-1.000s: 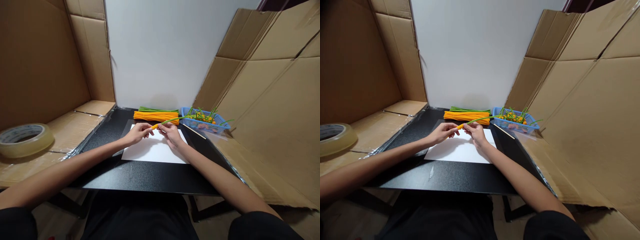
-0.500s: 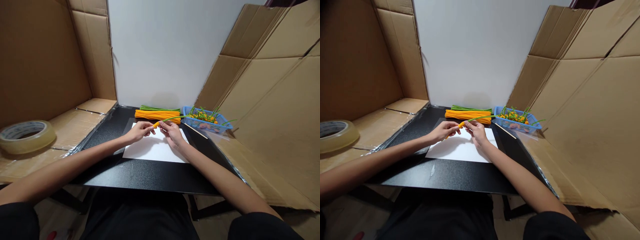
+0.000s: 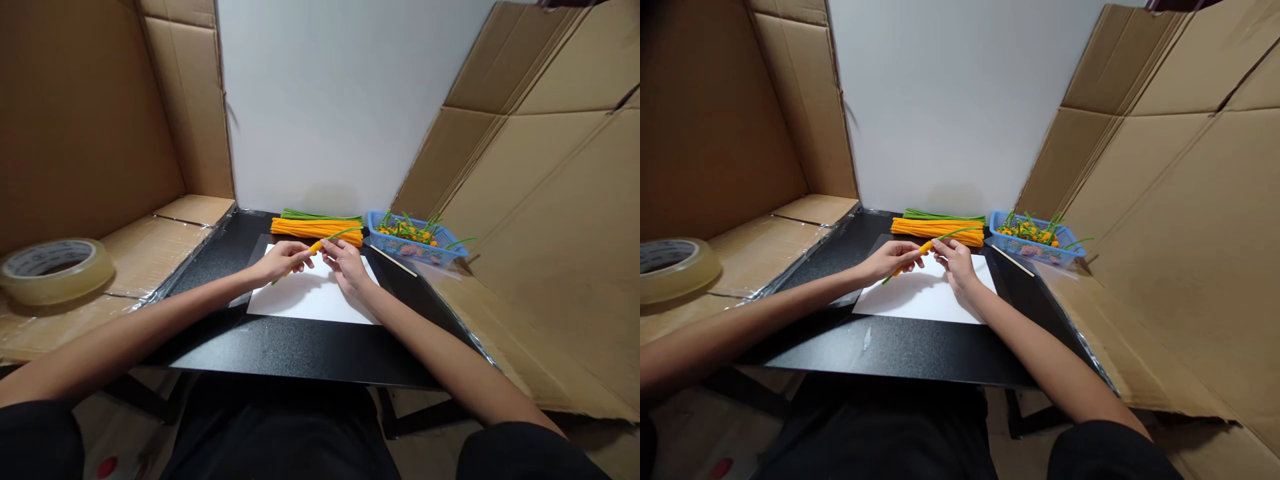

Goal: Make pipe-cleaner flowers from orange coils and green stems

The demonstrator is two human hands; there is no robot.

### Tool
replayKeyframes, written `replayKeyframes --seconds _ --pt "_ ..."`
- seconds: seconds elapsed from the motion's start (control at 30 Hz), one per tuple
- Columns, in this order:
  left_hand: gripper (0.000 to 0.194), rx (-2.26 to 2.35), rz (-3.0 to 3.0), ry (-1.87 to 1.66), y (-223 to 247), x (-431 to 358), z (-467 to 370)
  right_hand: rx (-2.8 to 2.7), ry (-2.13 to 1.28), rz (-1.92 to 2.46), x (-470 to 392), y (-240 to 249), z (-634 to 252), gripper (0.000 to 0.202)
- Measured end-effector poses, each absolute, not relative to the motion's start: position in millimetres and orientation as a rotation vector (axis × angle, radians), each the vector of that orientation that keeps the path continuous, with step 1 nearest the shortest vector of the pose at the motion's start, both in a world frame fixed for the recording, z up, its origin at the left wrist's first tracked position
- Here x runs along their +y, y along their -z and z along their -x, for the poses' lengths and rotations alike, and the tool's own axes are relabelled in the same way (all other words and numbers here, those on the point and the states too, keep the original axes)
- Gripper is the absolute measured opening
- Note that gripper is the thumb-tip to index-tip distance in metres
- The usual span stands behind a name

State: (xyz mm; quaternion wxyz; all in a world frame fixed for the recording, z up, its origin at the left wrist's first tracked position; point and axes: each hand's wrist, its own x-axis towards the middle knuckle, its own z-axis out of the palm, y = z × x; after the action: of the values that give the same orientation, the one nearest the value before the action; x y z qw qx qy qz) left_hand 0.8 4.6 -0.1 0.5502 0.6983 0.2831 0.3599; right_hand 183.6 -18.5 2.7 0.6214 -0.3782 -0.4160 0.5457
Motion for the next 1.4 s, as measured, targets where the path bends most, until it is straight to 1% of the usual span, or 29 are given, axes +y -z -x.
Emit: replayKeyframes --seconds 0.17,0.37,0.53,0.63,0.73,0.83,0.93,1.03,1.17,1.27,1.4 --pt "0.045 0.677 -1.697 -0.834 3.8 11.6 2.6 -0.904 -1.156 0.850 -8.8 -5.6 -198.0 0.038" --pt "0.038 0.751 -1.647 -0.929 2.5 18.8 8.1 -0.758 -1.068 0.858 8.7 -6.2 -227.1 0.033" --pt "0.033 0.833 -1.695 -0.965 0.7 18.5 10.9 -0.765 -1.121 0.931 10.1 1.6 -226.0 0.030" --pt "0.030 0.897 -1.748 -0.962 2.1 18.4 11.7 -0.781 -1.169 0.921 5.9 5.0 -216.5 0.032" --pt "0.031 0.945 -1.771 -0.962 2.4 19.3 12.8 -0.764 -1.201 0.875 2.5 1.6 -212.6 0.036" --pt "0.037 0.935 -1.712 -1.033 1.2 18.5 12.5 -0.755 -1.241 0.842 -0.8 -4.6 -212.7 0.040" --pt "0.045 0.827 -1.600 -1.120 0.7 12.8 8.5 -0.883 -1.424 0.821 -8.2 -5.0 -206.3 0.042" --pt "0.048 0.755 -1.607 -1.079 1.8 4.3 3.2 -1.090 -1.553 0.779 -18.1 0.4 -192.8 0.038" --pt "0.047 0.756 -1.705 -1.008 1.8 0.6 2.0 -1.256 -1.487 0.796 -23.2 3.2 -184.3 0.033" --pt "0.047 0.772 -1.725 -1.017 -1.5 5.3 5.7 -1.202 -1.413 0.866 -18.9 1.2 -189.7 0.034" --pt "0.047 0.775 -1.714 -1.042 -7.5 10.2 10.0 -1.132 -1.386 0.846 -13.7 -0.5 -196.8 0.034"
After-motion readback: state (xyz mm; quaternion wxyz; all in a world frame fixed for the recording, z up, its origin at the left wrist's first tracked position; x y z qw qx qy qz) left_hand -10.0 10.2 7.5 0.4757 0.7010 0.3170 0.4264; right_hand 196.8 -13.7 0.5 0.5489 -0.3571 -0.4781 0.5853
